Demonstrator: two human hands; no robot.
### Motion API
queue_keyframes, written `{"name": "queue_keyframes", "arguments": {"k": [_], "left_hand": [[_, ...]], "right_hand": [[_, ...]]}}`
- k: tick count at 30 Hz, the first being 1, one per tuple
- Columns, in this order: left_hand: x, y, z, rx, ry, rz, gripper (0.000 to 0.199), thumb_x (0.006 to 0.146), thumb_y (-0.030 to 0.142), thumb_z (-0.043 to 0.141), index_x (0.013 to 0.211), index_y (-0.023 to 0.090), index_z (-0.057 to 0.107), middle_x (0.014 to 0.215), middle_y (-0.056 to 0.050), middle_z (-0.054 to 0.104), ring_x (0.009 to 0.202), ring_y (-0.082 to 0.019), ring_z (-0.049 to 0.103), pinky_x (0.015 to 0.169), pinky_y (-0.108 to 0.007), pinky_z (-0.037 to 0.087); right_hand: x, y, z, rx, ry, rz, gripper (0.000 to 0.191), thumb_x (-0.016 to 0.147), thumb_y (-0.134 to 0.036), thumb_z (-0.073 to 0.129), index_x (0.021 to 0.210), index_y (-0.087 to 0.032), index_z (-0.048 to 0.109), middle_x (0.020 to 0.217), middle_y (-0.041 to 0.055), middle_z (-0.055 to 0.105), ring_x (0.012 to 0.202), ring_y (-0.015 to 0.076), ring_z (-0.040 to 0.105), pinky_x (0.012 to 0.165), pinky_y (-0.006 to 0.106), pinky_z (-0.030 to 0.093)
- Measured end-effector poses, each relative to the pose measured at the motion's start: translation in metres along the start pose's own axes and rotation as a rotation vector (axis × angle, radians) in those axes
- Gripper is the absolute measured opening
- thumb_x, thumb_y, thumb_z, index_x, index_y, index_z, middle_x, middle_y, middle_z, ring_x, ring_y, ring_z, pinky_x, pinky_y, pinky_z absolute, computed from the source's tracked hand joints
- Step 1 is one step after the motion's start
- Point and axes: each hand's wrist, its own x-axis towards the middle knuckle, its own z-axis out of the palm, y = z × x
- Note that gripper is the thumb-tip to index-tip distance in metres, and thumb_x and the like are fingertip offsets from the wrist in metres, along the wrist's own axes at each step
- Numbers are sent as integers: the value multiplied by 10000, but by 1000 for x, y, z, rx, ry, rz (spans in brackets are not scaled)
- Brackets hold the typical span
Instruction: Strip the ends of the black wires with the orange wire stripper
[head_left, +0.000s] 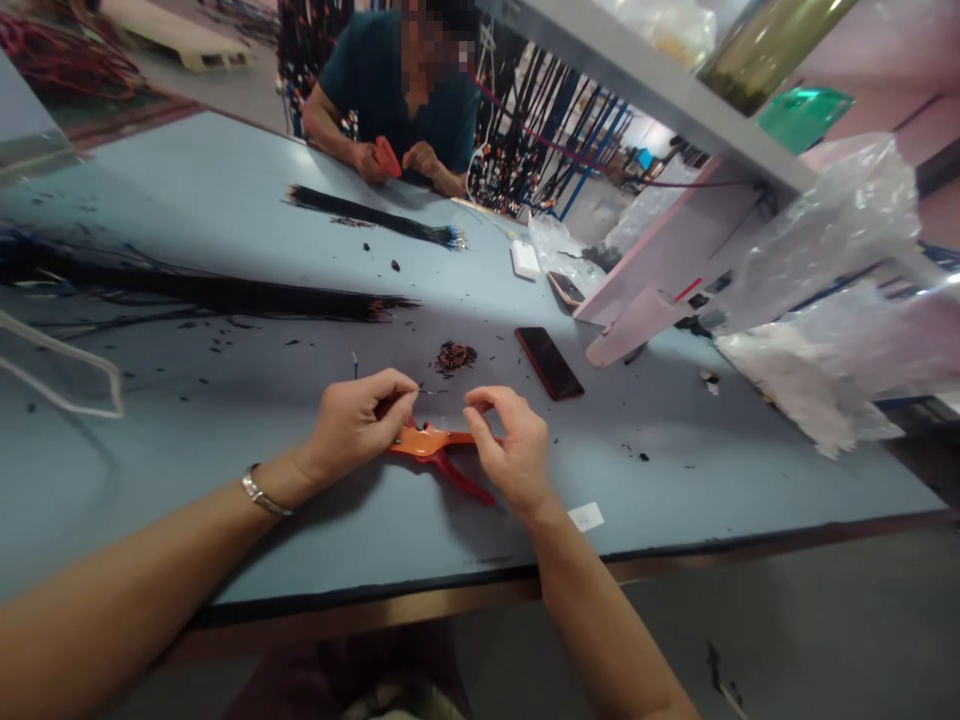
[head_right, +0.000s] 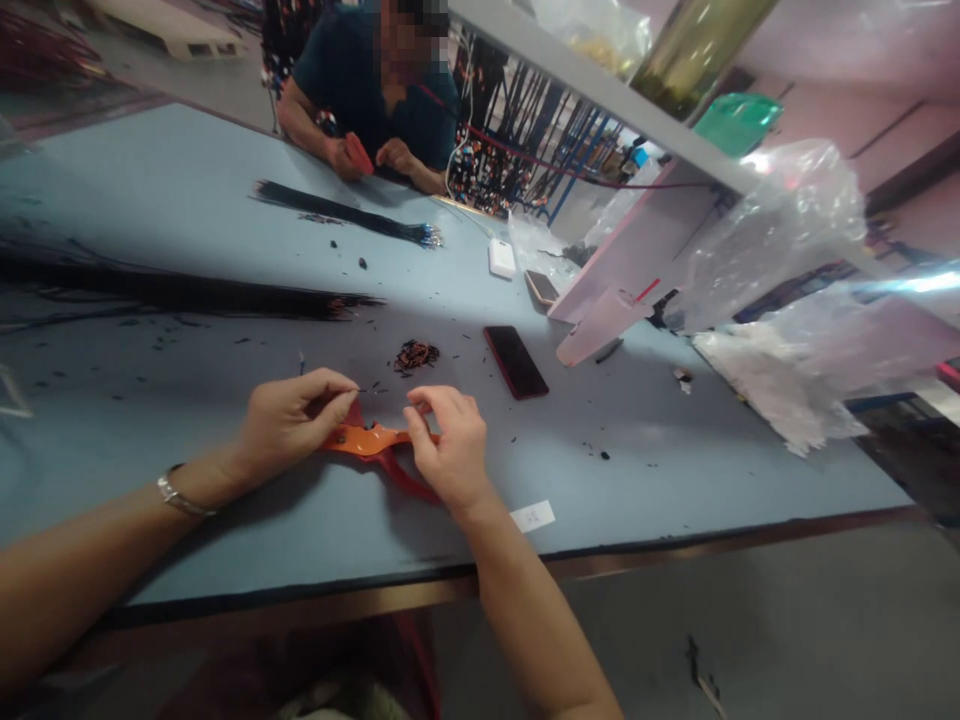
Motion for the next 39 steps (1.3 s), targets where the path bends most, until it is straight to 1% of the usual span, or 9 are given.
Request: {"name": "queue_keyframes", "arguments": {"k": [4, 11, 19, 25, 28, 31, 33, 35, 39], "left_hand": [[-4, 1, 3, 91, -49, 129, 221, 822, 330, 506, 721, 194, 648, 561, 21, 613, 465, -94, 442, 513, -200, 355], [-5, 0, 5, 162, -59, 245, 229, 849, 301, 495, 738, 192, 663, 581, 5, 644, 468, -94, 477, 521, -197, 350], [-2, -1, 2, 112, -60, 90, 238, 847, 360, 481, 756, 200, 632, 572, 23, 635, 470, -97, 492, 521, -188, 371], [-1, -3, 2, 71, -58, 23, 225, 825, 367, 489, 760, 201, 626, 575, 23, 650, 472, -105, 513, 529, -197, 381], [0, -4, 1, 67, -52, 11, 221, 824, 361, 487, 756, 203, 625, 589, 21, 656, 487, -109, 519, 538, -203, 382], [1, -5, 1, 68, 2, -12, 205, 821, 347, 493, 762, 203, 627, 609, 21, 656, 508, -113, 519, 553, -209, 382], [2, -7, 1, 78, 55, -39, 190, 810, 335, 505, 768, 202, 633, 599, 26, 636, 501, -112, 493, 550, -213, 374], [4, -8, 1, 75, 101, -73, 175, 798, 324, 519, 774, 200, 640, 588, 31, 615, 495, -112, 473, 547, -218, 368], [8, -11, -1, 68, 186, -142, 157, 787, 320, 545, 760, 199, 642, 581, 29, 588, 522, -120, 483, 565, -227, 371]], "right_hand": [[2, 2, 3, 19, -5, -62, 201, 913, -250, 517, 1062, -212, 647, 1022, 76, 695, 923, 203, 643, 901, 369, 412], [3, 2, 8, -25, -2, -148, 161, 938, -232, 513, 850, -205, 645, 881, 52, 698, 886, 183, 643, 897, 354, 382], [2, 6, 8, 13, 60, -69, 159, 930, -242, 504, 838, -210, 629, 859, 46, 690, 869, 192, 638, 887, 354, 399], [8, 19, 9, -82, 81, -10, 206, 947, -282, 492, 827, -197, 636, 818, 45, 688, 828, 193, 633, 868, 357, 403], [12, 28, 9, -146, 83, 45, 200, 929, -300, 506, 979, -171, 650, 985, 103, 677, 908, 223, 621, 892, 379, 424], [12, 29, 6, -142, 72, 51, 307, 889, -268, 524, 1160, -146, 602, 1194, 160, 606, 1041, 248, 589, 925, 386, 439], [8, 23, 4, -114, 4, 12, 259, 882, -254, 525, 1102, -163, 628, 1142, 134, 640, 1062, 248, 587, 939, 387, 431], [3, 15, 1, -92, -134, -49, 219, 870, -283, 565, 1041, -175, 649, 1107, 110, 666, 1076, 244, 591, 952, 387, 415], [-4, 1, -3, -177, -466, -131, 527, 758, -452, 723, 1171, -146, 611, 1259, 148, 607, 1169, 293, 538, 988, 437, 370]]}}
